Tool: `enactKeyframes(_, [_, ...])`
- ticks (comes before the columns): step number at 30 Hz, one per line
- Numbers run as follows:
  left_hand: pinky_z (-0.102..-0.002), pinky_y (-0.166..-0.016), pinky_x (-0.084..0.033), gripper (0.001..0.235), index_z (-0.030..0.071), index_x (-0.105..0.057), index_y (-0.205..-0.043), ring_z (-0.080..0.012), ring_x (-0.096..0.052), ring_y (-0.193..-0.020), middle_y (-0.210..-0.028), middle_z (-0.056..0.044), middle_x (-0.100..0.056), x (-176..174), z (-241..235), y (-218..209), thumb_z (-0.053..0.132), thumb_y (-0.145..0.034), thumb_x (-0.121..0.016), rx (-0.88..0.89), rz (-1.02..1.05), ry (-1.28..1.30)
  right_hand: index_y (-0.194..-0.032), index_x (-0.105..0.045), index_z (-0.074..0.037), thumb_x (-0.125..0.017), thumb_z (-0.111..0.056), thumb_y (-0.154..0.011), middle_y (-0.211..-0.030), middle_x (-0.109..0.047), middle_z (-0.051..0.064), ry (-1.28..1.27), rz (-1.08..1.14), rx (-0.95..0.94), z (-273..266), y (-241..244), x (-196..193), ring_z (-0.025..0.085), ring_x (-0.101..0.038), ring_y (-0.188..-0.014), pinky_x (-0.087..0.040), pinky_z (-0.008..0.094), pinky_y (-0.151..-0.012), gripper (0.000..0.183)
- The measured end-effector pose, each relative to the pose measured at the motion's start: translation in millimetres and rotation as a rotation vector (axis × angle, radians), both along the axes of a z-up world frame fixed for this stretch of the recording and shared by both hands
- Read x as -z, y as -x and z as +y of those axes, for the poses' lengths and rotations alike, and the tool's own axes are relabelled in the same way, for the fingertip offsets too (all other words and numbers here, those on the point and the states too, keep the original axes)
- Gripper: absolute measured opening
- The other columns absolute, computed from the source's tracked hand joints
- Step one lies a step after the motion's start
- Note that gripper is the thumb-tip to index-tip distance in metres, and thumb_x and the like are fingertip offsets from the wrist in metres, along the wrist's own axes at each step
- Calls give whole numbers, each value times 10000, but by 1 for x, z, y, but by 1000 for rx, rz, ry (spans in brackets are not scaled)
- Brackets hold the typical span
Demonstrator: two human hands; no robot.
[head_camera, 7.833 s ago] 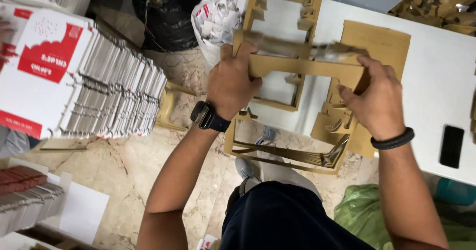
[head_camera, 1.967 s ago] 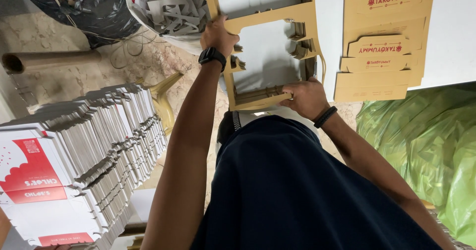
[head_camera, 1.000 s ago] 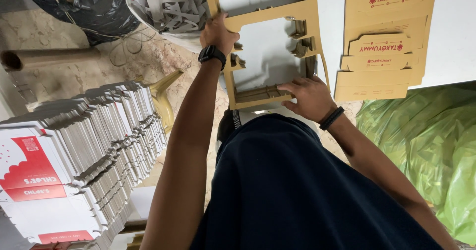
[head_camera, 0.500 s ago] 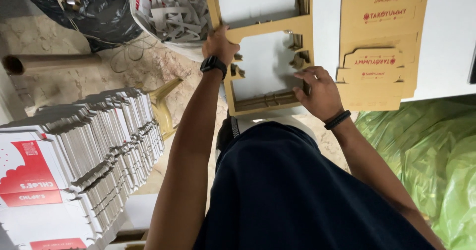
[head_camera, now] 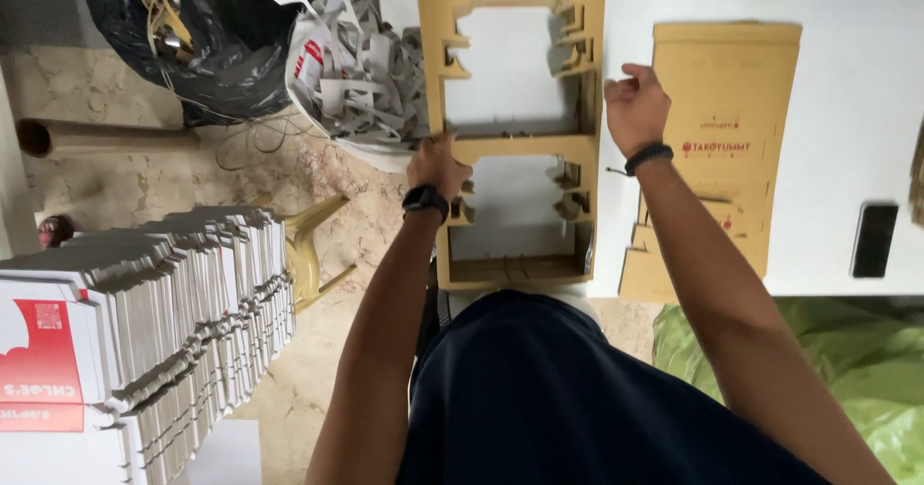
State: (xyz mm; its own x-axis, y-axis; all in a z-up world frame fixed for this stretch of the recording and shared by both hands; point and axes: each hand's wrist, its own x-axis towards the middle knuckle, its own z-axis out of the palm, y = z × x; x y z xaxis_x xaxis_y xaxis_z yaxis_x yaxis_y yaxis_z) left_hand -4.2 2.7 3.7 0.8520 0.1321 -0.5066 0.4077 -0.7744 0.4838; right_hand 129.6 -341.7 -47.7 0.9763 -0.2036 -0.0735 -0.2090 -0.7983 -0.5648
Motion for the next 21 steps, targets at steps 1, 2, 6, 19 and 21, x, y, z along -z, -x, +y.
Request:
enactKeyframes(1, [-593,-853,-586,612,167,-533,-1422,-465,-701,-1018,-1287,-260,-568,-3,-1,-2,220,-843,-723,-11,-6,-1,-1173,-714,-200,-753,-361,-901,-933,-751,81,-1,-6,-11,16,-16,-22,291,-734,-951,-605,453,-852,319])
enactKeyframes(2, [-563,-837,-583,605,188,-563,-1389,-447,-690,-1005,-1275,-219,-582,-4,-1,-4,210,-810,-738,-25,-2,-4,-1217,-665,-165,-718,-386,-896,-915,-705,27,-66,25,-2,32,-31,-43,243,-710,-913,-568,405,-863,394])
enactKeyframes(6, [-548,-889,-557,669,272,-530,-1432,-397,-683,-1019,-1346,-194,-561,4,-2,-6,226,-809,-771,-23,8,-26,-1410,-442,-140,-777,-519,-882,-1206,-651,155,-83,249,-14,79,-89,-85,292,-650,-1109,-535,439,-946,731])
enactKeyframes(19, [-568,-857,-565,714,310,-479,-1479,-431,-659,-1056,-1546,-170,-386,16,-1,-2,340,-821,-755,-12,83,-35,-1317,-564,-7,-810,-352,-941,-1178,-647,230,187,288,-392,90,-147,-64,417,-641,-1058,-590,508,-839,567])
enactKeyframes(21, [-572,-837,-576,693,308,-498,-1468,-437,-686,-990,-1535,-191,-406,14,-2,-2,315,-825,-758,-18,77,-55,-1326,-539,14,-803,-314,-939,-1201,-623,259,185,314,-381,88,-148,-61,438,-646,-1059,-602,524,-839,572])
